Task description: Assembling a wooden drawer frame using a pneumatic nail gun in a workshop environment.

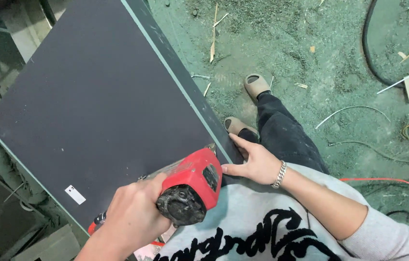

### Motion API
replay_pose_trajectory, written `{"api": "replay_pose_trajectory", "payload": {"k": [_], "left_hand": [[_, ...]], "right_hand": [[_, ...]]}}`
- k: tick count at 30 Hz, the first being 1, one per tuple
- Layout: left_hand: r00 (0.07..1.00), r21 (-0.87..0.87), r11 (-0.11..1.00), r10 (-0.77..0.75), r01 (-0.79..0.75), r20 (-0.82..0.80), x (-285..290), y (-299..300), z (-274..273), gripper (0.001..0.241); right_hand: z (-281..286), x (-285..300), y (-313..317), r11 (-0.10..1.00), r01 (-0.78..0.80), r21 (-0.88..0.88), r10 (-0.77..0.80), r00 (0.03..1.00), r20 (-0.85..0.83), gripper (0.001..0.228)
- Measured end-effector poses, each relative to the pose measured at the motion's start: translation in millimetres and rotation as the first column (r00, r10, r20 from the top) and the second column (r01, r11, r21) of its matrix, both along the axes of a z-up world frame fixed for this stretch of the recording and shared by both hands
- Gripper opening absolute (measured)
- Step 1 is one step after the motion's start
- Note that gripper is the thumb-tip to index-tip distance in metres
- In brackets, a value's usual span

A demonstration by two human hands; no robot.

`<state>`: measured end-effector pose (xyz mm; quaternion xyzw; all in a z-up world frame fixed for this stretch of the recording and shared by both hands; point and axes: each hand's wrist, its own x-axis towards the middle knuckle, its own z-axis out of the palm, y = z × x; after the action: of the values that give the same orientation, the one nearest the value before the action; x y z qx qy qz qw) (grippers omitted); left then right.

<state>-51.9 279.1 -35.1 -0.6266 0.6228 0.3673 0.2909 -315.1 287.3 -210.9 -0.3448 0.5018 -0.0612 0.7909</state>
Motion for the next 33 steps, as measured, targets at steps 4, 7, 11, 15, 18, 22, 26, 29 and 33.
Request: {"api": "replay_pose_trajectory", "payload": {"k": [4, 7, 11, 15, 18, 22, 26, 29, 33], "left_hand": [[0.999, -0.039, 0.999, 0.016, -0.018, -0.044, -2, 4, -1, 0.02], [1.0, -0.022, 1.0, 0.012, -0.012, -0.006, -5, 2, 0, 0.019], [0.999, 0.021, 0.999, 0.028, -0.029, 0.031, -13, -5, 3, 0.011], [1.0, -0.003, 1.0, 0.02, -0.02, 0.009, -10, -2, 1, 0.016], [0.997, 0.008, 0.997, 0.076, -0.076, -0.022, -15, -11, 8, 0.048], [0.951, 0.03, 0.956, 0.286, -0.291, 0.117, -21, -11, 27, 0.087], [0.977, -0.134, 0.983, 0.147, -0.127, 0.152, -34, 42, 7, 0.099], [0.971, -0.454, 0.863, -0.154, 0.222, 0.182, -68, 66, 1, 0.069], [0.945, -0.689, 0.719, -0.281, 0.09, -0.17, -75, 73, 25, 0.061]], "right_hand": [[4, 0, -2, 1.0, -0.012, -0.021, 0.011, 1.0, -0.021, 0.112], [0, -1, 0, 0.998, -0.02, -0.053, 0.02, 1.0, -0.01, 0.114], [0, -1, -1, 0.999, -0.006, -0.051, 0.007, 1.0, 0.01, 0.115], [4, 0, -5, 0.999, -0.01, -0.049, 0.011, 1.0, 0.02, 0.114], [1, -2, -7, 0.994, -0.066, -0.084, 0.066, 0.998, -0.004, 0.113], [29, -11, -26, 0.968, -0.172, -0.181, 0.125, 0.962, -0.241, 0.117], [101, -7, -45, 0.962, 0.234, -0.138, -0.252, 0.958, -0.134, 0.041], [131, -2, -46, 0.819, 0.084, 0.567, -0.268, 0.93, 0.25, 0.064], [119, -22, -39, 0.865, 0.207, 0.458, -0.323, 0.927, 0.192, 0.043]]}}
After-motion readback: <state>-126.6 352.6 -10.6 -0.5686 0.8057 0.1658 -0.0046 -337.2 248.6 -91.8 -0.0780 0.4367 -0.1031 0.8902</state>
